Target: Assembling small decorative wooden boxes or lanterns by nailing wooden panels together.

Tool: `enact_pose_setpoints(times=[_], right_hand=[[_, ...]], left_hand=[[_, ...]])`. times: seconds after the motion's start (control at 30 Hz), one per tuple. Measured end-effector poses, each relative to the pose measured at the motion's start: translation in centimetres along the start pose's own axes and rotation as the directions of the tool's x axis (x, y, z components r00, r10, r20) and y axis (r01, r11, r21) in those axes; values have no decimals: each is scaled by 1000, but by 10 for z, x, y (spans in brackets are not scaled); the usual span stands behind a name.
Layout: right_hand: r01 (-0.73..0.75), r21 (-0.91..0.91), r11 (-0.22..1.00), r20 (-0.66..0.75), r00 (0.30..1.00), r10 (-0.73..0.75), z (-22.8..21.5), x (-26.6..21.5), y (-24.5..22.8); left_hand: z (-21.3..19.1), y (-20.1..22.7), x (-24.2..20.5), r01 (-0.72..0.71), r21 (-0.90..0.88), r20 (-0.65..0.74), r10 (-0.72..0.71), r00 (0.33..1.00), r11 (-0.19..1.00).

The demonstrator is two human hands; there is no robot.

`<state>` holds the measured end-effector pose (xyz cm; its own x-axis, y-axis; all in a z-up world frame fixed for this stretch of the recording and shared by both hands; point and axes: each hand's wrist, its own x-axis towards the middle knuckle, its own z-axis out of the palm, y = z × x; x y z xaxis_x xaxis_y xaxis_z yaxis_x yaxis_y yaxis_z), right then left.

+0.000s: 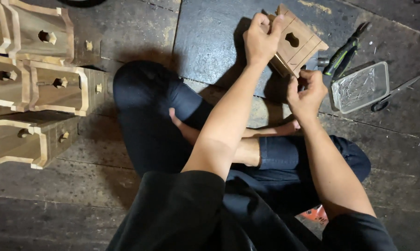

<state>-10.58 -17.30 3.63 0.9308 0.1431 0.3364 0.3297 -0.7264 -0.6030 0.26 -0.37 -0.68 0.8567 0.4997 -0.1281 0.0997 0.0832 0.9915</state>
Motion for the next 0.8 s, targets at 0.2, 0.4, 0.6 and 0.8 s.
enact_pose_setpoints(times=[0.2, 0.4, 0.6, 0.8], right_hand=[[-60, 162, 985, -7, 998, 62, 1, 8, -9], [-47, 189, 981, -8, 999, 49, 3, 6, -4], [-70, 203, 977, -18, 997, 75, 2, 1, -1], [22, -11, 1000, 10, 1000, -22, -3, 2, 8]], left_hand=[[-2, 2, 1, -2, -1, 2, 2, 1000, 1000], [-3, -3, 0, -38, -89, 9, 39, 999, 995], [-5, -23, 4, -100, -47, 105, 104, 989, 994], [-13, -23, 4, -165, -110, 121, 178, 977, 980]])
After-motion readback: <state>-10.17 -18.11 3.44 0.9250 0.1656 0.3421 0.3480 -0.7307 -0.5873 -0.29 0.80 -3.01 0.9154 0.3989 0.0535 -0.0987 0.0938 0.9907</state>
